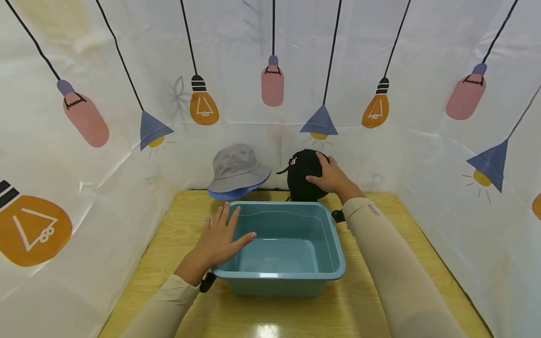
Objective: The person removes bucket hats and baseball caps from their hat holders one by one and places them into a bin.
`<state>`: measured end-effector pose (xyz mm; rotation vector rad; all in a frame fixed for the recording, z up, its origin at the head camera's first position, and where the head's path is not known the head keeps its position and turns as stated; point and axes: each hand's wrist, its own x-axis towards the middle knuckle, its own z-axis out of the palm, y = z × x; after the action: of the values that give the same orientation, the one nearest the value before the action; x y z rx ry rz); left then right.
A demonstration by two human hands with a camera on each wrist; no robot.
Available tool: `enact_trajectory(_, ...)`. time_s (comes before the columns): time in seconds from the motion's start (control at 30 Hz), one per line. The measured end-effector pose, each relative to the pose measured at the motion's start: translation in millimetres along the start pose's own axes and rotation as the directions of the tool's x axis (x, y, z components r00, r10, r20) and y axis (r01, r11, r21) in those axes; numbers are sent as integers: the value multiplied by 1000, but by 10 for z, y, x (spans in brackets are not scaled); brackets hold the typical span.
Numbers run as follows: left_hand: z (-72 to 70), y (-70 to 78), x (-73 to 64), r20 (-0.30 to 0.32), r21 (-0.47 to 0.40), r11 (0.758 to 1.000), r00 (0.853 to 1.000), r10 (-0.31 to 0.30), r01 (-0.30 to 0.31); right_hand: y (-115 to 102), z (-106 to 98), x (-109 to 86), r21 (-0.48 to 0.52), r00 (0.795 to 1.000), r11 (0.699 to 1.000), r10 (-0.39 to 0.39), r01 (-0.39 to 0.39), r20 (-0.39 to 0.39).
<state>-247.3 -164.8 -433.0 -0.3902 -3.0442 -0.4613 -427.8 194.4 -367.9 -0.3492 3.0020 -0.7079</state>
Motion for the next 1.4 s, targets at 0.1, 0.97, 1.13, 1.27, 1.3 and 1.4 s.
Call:
enact_trajectory(0.1, -4, -2, -15, 5, -9, 1000, 1000, -2, 2, 6, 8, 1, -11, 1000, 1000, -8, 8, -4)
enact_trajectory(0.97, 19, -65, -3, -10, -41, 999, 1000, 4, -4, -9, 21, 17, -64, 1000, 998, -30, 29, -10)
enact_trajectory(1.13, 3, -37, -22, -19, -50, 999, 1000, 14, -15, -12, 10, 2, -62, 999, 998, -28, 26, -24)
enact_trajectory(1.27, -16, -19, -37, -28, -69, 997, 999, 18, -20, -12, 5, -4, -66, 999, 997, -31, 29, -27)
enact_trajectory(1.3, -21, -15, -41, -30, -71, 997, 999, 19, -21, -14, 4, -5, -66, 999, 997, -31, 29, -26)
enact_trajectory(1.4, -27, -12, -49, -32, -72, 997, 999, 20, -23, -22, 3, -12, -73, 999, 997, -35, 33, -27)
